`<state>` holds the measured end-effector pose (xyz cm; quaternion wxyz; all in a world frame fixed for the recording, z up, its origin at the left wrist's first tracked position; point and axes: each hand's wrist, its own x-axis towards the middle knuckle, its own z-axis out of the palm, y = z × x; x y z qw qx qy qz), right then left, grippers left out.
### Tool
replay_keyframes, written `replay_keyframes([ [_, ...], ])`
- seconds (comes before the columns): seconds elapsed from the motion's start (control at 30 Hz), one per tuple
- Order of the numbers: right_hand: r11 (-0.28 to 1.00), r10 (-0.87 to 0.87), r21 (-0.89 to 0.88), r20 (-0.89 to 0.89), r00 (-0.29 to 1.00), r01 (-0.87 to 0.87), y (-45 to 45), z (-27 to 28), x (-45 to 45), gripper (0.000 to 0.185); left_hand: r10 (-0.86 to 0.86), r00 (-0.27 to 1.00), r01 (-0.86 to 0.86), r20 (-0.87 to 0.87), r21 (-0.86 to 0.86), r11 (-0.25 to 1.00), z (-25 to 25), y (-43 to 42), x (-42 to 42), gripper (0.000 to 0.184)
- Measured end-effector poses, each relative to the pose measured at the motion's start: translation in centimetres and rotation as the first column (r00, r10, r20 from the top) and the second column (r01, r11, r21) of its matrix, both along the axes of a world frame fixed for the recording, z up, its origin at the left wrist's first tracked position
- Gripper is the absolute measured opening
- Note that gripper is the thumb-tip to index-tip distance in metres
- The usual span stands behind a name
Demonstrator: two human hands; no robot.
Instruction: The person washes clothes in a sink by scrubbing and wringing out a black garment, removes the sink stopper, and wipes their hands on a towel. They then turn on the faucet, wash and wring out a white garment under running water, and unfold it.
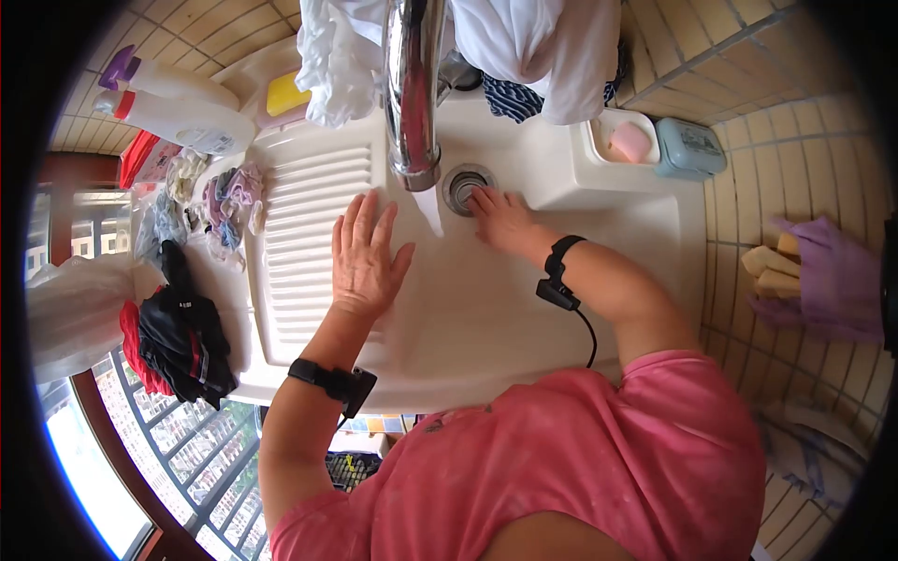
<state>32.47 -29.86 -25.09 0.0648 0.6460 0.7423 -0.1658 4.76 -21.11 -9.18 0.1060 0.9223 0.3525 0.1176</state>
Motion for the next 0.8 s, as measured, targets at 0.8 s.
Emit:
replay_keyframes([
  [0.8, 0.979, -0.153, 0.044, -0.478, 0.865, 0.198, -3.4, 16.7, 0.5, 0.065, 0.043, 0.999, -0.043, -0.015, 0.007, 0.999, 0.0, -1.1, -0.1, 0.063],
])
